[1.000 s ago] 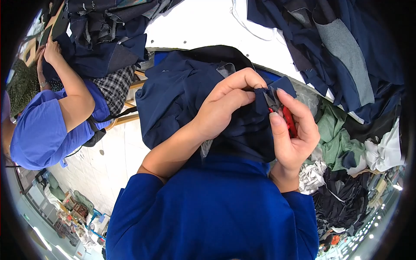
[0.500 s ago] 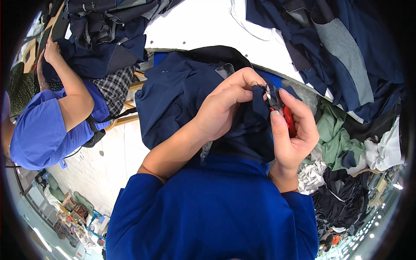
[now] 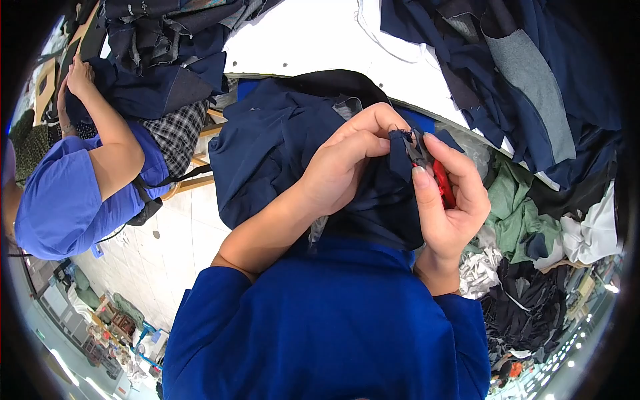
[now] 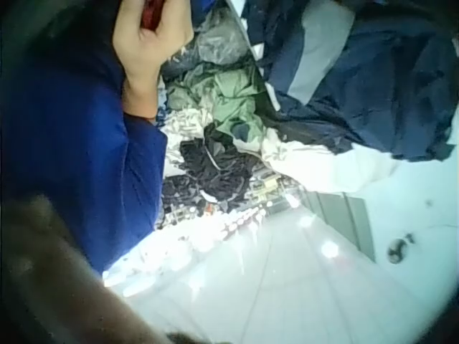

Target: Trimming loose threads from blue fabric pieces using a thread clipper.

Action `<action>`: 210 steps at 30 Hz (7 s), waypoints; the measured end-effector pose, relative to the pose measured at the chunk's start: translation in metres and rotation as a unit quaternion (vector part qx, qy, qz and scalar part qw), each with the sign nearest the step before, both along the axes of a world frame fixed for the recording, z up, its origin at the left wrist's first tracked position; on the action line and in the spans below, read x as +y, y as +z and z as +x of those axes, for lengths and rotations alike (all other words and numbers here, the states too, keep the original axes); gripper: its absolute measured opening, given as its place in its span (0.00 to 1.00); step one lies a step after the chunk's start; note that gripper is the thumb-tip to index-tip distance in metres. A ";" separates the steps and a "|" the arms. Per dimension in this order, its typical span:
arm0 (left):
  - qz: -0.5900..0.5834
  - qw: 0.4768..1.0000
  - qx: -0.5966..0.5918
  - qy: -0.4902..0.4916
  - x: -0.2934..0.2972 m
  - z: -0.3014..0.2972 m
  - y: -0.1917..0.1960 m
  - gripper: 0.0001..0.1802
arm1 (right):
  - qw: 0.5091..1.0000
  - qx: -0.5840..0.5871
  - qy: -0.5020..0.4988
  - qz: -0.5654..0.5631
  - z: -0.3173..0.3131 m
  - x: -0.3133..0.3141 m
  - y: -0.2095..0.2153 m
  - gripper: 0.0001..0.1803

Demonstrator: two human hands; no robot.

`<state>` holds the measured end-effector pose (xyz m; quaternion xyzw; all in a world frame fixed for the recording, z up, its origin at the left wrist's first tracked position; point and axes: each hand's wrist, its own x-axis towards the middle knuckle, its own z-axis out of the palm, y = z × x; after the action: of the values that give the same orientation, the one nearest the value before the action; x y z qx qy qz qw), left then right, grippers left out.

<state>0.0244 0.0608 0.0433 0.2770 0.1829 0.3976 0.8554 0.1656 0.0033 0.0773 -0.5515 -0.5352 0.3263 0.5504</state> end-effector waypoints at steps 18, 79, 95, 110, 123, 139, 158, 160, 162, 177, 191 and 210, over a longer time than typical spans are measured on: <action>-0.046 0.998 -0.040 -0.033 0.003 -0.003 0.004 0.09 | 0.994 0.077 -0.077 -0.014 0.007 0.010 -0.010 0.16; -0.077 0.996 -0.017 -0.051 0.001 -0.008 0.006 0.12 | 0.991 0.134 0.013 -0.008 -0.005 -0.004 -0.027 0.17; -0.001 0.998 0.006 -0.057 -0.006 -0.001 0.005 0.09 | 0.953 0.265 -0.118 -0.089 0.005 0.007 -0.025 0.19; -0.086 0.996 0.022 0.001 -0.002 0.003 0.010 0.08 | 1.000 -0.005 0.025 0.015 0.004 0.000 -0.005 0.18; -0.065 0.998 0.006 0.003 -0.002 0.002 0.005 0.10 | 0.999 0.008 0.030 -0.007 0.002 0.000 -0.005 0.18; -0.062 0.997 0.054 0.012 -0.003 0.005 0.009 0.11 | 1.000 0.000 -0.001 0.009 0.002 0.004 -0.007 0.17; -0.006 0.993 0.096 0.069 -0.008 0.010 0.005 0.08 | 0.999 0.017 -0.030 -0.003 -0.001 0.005 -0.010 0.17; -0.004 0.993 0.091 0.070 -0.007 0.009 0.004 0.08 | 1.000 0.014 -0.024 -0.004 -0.001 0.005 -0.009 0.17; 0.002 0.993 0.092 0.072 -0.007 0.009 0.004 0.08 | 1.000 0.014 -0.022 -0.013 0.000 0.005 -0.008 0.17; -0.012 0.999 0.036 0.039 -0.006 0.009 0.001 0.09 | 0.996 0.070 -0.057 -0.021 0.005 0.007 -0.006 0.17; -0.039 0.998 0.034 0.033 -0.005 0.007 0.006 0.10 | 0.999 0.038 0.021 -0.001 0.005 0.006 -0.008 0.16; -0.052 0.994 0.093 -0.005 -0.009 0.007 0.003 0.11 | 0.996 0.002 0.082 0.038 0.007 0.014 -0.020 0.12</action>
<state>0.0317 0.0513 0.0460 0.2687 0.2803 0.3555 0.8502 0.1725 0.0174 0.0571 -0.4834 -0.5897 0.3511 0.5434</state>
